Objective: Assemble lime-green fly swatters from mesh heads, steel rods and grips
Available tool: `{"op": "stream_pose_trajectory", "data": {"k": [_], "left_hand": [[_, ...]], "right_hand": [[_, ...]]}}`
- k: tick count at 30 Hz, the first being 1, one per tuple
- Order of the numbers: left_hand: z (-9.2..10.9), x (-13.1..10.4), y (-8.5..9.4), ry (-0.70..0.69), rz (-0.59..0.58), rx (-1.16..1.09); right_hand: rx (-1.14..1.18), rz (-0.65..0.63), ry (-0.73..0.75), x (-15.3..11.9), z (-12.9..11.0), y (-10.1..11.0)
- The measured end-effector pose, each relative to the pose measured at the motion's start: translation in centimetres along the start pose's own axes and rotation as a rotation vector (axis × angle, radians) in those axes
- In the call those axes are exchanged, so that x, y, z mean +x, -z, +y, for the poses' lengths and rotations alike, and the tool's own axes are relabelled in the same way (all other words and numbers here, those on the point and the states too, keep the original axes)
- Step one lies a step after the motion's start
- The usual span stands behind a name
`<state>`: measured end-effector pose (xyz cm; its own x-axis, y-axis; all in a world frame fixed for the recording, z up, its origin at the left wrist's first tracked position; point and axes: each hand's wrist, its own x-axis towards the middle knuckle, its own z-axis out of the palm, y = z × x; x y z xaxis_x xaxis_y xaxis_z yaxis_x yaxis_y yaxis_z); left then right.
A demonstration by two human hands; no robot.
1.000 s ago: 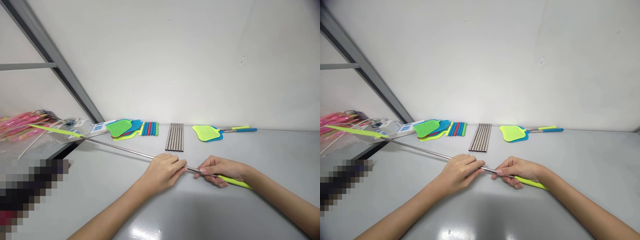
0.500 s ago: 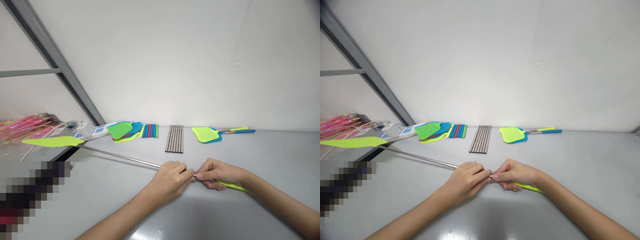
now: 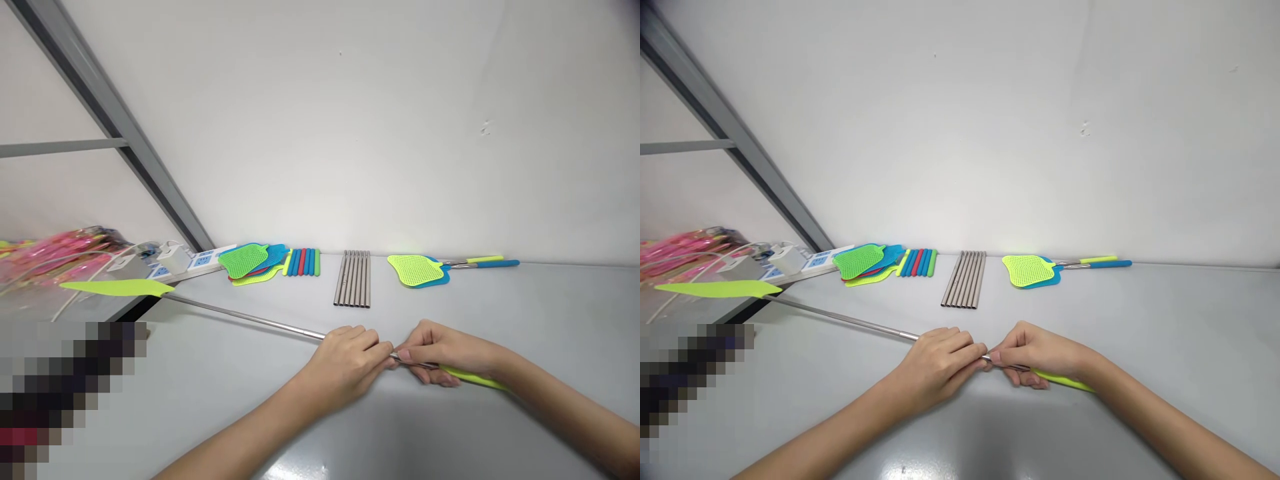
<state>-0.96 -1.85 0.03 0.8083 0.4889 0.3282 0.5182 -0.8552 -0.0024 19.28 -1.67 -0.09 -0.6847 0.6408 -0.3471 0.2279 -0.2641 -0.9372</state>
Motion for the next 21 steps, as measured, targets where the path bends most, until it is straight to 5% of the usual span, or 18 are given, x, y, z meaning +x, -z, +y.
{"op": "stream_pose_trajectory", "data": {"k": [21], "left_hand": [[0.12,-0.06,0.05,0.028,-0.044,-0.080]], "right_hand": [[0.054,0.031,-0.021,-0.18,-0.24,-0.17]]}}
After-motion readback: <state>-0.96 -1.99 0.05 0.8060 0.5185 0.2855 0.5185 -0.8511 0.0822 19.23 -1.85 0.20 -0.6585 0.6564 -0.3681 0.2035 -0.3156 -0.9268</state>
